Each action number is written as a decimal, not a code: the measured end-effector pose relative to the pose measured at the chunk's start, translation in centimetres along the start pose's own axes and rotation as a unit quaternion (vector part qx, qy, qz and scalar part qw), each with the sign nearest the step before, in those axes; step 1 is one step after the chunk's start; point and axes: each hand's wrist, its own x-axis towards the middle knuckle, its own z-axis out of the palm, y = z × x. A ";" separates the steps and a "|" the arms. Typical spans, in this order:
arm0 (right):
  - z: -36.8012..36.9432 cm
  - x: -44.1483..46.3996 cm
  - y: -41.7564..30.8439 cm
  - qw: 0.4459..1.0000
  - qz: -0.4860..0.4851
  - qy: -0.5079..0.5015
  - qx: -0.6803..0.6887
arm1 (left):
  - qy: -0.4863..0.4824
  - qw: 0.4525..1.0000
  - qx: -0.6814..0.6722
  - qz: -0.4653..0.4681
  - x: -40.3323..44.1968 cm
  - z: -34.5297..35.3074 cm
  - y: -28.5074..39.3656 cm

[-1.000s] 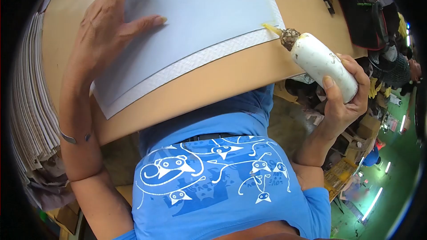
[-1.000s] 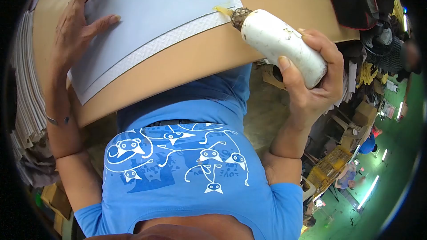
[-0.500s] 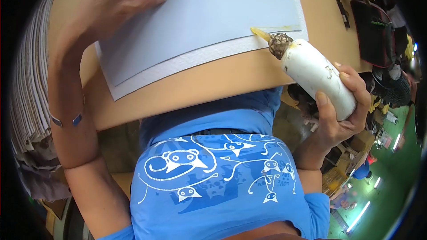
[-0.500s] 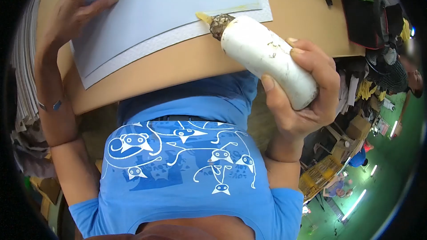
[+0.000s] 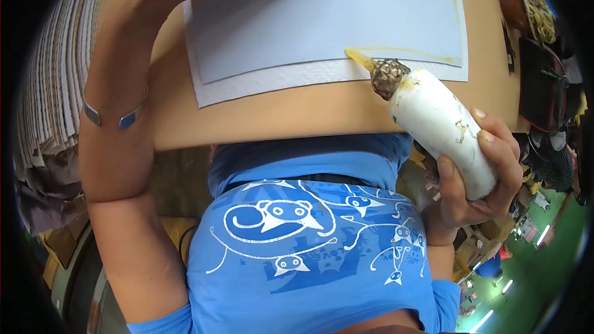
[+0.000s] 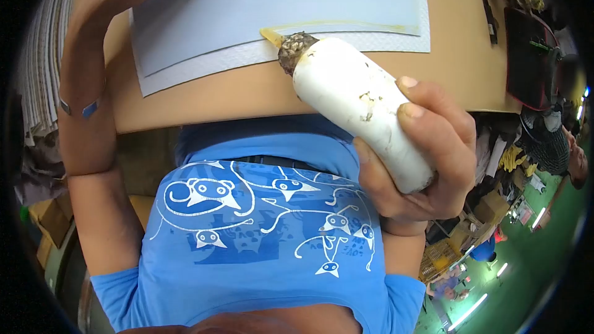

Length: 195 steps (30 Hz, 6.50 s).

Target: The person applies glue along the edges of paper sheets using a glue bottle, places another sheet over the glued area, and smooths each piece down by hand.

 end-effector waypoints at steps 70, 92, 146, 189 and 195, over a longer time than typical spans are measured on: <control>-1.4 3.9 9.3 0.941 0.223 0.215 0.139 | 0.020 0.983 0.043 -0.176 -6.9 -1.0 -0.6; 1.3 4.7 5.6 0.991 0.058 0.120 0.027 | 0.151 0.979 0.021 -0.133 -8.3 0.9 -0.8; 9.3 9.9 -1.7 0.980 -0.144 -0.099 0.097 | 0.222 0.967 -0.021 -0.124 -9.5 1.7 -2.1; 3.8 4.2 -3.5 0.974 -0.088 -0.186 0.096 | 0.240 0.963 0.021 -0.122 -10.0 1.7 -2.4; 2.7 3.6 -1.9 0.989 0.036 -0.026 0.143 | 0.281 0.955 0.079 -0.060 -9.3 2.0 -2.8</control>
